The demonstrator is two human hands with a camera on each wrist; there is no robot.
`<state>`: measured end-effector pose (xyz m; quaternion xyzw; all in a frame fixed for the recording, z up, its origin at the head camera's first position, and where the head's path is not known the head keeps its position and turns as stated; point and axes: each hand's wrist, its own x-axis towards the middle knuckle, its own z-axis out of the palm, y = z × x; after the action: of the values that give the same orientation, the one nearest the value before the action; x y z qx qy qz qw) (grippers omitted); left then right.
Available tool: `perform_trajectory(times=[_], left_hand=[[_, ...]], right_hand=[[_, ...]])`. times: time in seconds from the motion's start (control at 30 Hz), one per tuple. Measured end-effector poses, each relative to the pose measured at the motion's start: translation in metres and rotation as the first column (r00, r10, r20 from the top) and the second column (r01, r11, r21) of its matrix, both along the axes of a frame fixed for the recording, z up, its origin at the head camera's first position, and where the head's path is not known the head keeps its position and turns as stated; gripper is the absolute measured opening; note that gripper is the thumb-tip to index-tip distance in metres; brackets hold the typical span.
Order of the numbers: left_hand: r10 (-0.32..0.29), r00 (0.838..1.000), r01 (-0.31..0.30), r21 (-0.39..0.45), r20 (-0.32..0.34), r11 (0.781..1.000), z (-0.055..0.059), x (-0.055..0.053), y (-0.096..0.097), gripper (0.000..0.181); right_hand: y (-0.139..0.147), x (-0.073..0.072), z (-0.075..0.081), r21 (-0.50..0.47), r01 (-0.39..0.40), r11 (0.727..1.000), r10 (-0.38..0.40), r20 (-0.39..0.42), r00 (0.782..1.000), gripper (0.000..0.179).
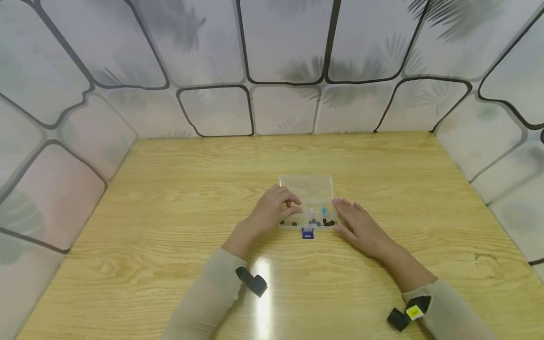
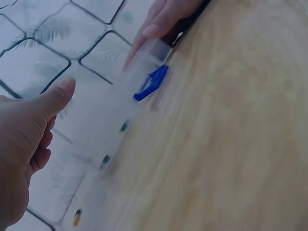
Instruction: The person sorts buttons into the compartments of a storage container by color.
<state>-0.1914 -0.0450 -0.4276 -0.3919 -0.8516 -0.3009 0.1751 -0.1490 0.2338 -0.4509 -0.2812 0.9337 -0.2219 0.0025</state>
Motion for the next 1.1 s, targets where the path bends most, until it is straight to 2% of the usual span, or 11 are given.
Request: perform_trajectory(times=[0.07, 0.17, 0.27, 0.5, 0.7, 0.9, 1.1], left_hand=[[0.029, 0.996, -0.031, 0.018, 0.086, 0.999, 0.002, 0.000, -0.007, 0.017], [0.090, 0.975, -0.097, 0.025, 0.204, 0.995, 0.006, 0.000, -0.019, 0.016], [0.139, 0.956, -0.146, 0.009, 0.260, 0.989, 0.008, 0.000, -0.031, 0.017], [0.195, 0.932, -0.206, 0.003, 0.305, 0.979, 0.005, 0.000, -0.056, 0.017], [0.235, 0.917, -0.243, -0.014, 0.323, 0.970, 0.000, -0.002, -0.067, 0.018], [0.232, 0.918, -0.238, -0.020, 0.322, 0.971, -0.005, -0.005, -0.072, 0.017], [0.250, 0.898, -0.242, -0.067, 0.361, 0.968, -0.010, -0.006, -0.074, 0.019]], right_hand=[[0.001, -0.001, 0.000, 0.002, -0.003, 1.000, 0.003, -0.005, 1.000, 0.063], [0.001, -0.001, 0.000, 0.006, -0.005, 1.000, 0.005, -0.004, 1.000, 0.063], [0.001, -0.001, 0.000, 0.006, -0.005, 1.000, 0.005, 0.002, 1.000, 0.063], [0.001, -0.001, -0.001, 0.010, -0.008, 1.000, 0.008, 0.004, 1.000, 0.064], [0.000, -0.001, 0.000, 0.007, -0.006, 1.000, 0.006, 0.010, 1.000, 0.064], [0.000, -0.001, 0.002, 0.009, -0.005, 1.000, 0.004, 0.021, 1.000, 0.064], [0.000, -0.001, 0.003, 0.013, -0.005, 1.000, 0.005, 0.023, 1.000, 0.064]])
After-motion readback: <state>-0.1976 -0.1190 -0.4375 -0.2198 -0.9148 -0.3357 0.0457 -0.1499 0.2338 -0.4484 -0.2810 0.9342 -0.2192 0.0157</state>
